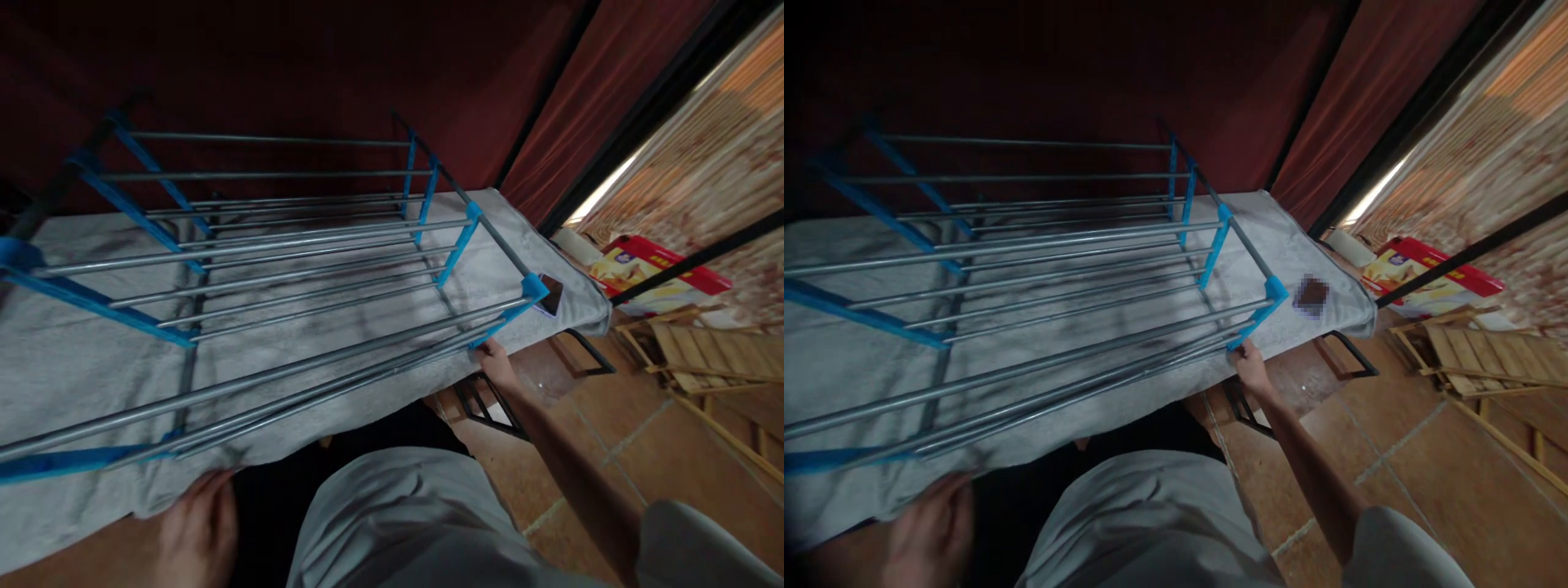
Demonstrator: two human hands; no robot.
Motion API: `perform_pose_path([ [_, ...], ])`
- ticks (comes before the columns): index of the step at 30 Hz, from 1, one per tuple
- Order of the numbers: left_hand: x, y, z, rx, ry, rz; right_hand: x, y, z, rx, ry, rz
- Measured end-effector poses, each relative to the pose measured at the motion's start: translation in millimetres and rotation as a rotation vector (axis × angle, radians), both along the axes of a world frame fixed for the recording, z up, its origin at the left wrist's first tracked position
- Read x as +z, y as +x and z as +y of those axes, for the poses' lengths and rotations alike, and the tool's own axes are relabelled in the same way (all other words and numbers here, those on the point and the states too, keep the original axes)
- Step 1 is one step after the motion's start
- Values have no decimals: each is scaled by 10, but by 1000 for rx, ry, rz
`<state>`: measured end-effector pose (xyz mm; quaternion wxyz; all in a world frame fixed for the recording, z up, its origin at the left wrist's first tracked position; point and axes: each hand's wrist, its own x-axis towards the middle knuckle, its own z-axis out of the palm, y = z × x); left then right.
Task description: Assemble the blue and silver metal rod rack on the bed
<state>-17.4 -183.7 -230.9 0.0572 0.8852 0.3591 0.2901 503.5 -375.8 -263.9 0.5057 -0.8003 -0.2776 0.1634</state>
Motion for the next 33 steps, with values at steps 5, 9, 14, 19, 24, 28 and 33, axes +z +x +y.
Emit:
perform_pose_path([
  [5,-164,762,-232,-333,47,249,2,-20,-4,23,-10,-6],
  [9,-99,1377,-299,-398,-3,342,-29,10,-35,38,-9,17],
  [14,-42,1691,-280,-358,-69,447,-146,72,-87,-7,-115,-21],
  [19,-39,1828,-230,-335,-83,509,-121,25,-57,-7,-119,-46],
  [24,-78,1919,-183,-292,-92,508,33,-114,50,-11,-1,10],
  [28,-156,1909,-116,-277,-33,453,69,-147,109,36,39,10],
  [33,-140,1950,-7,-303,-24,394,13,-50,62,44,38,-35],
])
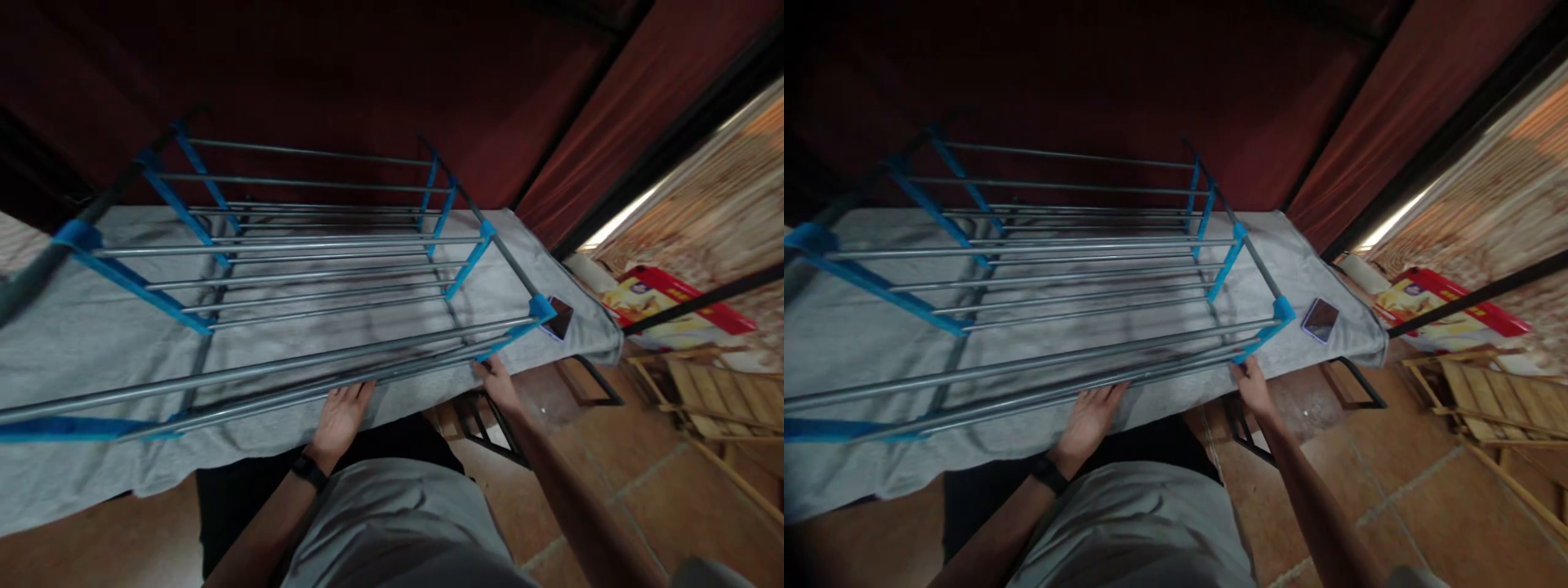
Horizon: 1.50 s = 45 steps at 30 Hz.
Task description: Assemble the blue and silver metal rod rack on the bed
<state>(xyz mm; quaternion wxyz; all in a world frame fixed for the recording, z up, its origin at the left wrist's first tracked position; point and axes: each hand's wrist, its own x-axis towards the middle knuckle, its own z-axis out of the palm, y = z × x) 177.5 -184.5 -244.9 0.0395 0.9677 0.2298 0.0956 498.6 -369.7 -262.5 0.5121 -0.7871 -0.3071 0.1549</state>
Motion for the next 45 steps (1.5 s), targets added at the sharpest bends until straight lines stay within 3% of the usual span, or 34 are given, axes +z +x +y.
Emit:
perform_pose_path([
  [6,126,35,14,-9,-29,36,-45,-5,-3,20,-3,-14],
  [19,9,3,58,-39,-60,-50,-37,-50,88,-47,-21,-74],
  [45,31,-42,85,-36,-133,-44,-13,-211,211,-84,48,-142],
])
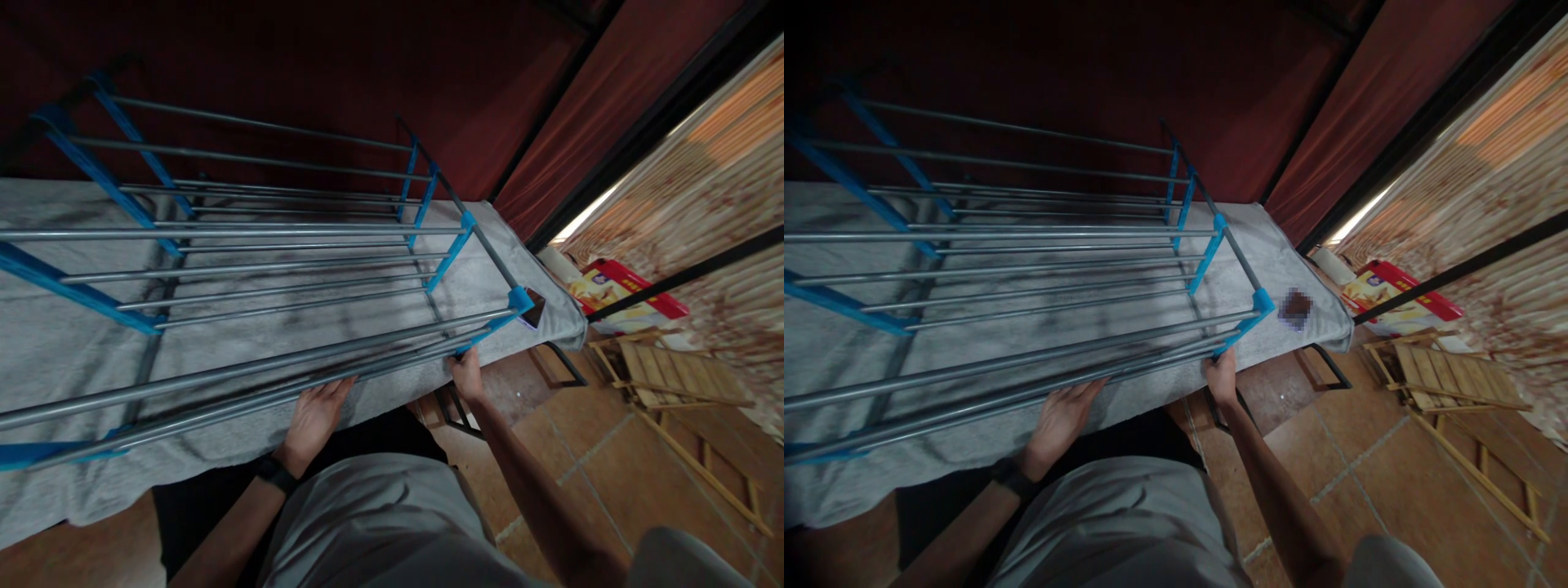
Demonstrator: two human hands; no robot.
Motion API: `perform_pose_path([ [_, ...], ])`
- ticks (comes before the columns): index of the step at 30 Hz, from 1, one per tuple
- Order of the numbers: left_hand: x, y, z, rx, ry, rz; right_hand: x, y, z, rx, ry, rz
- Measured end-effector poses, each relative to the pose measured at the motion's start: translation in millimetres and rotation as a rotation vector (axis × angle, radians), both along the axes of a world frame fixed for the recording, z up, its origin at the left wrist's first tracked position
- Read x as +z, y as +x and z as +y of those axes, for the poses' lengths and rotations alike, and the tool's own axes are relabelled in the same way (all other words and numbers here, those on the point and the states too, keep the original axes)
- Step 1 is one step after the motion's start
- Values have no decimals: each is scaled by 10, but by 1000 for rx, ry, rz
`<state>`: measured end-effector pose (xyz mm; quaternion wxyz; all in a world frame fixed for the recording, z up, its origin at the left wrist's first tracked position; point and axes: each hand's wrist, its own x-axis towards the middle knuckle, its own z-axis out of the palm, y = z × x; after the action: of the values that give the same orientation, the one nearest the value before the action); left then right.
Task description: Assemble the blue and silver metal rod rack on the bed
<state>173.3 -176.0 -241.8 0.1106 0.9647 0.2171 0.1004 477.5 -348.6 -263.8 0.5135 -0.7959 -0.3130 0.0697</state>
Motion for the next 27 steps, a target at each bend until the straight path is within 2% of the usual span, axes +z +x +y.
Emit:
perform_pose_path([
  [16,52,9,-5,4,-20,4,-21,-66,55,-51,90,-12],
  [27,-33,-27,15,-37,31,27,-70,-126,126,-150,92,-33],
])
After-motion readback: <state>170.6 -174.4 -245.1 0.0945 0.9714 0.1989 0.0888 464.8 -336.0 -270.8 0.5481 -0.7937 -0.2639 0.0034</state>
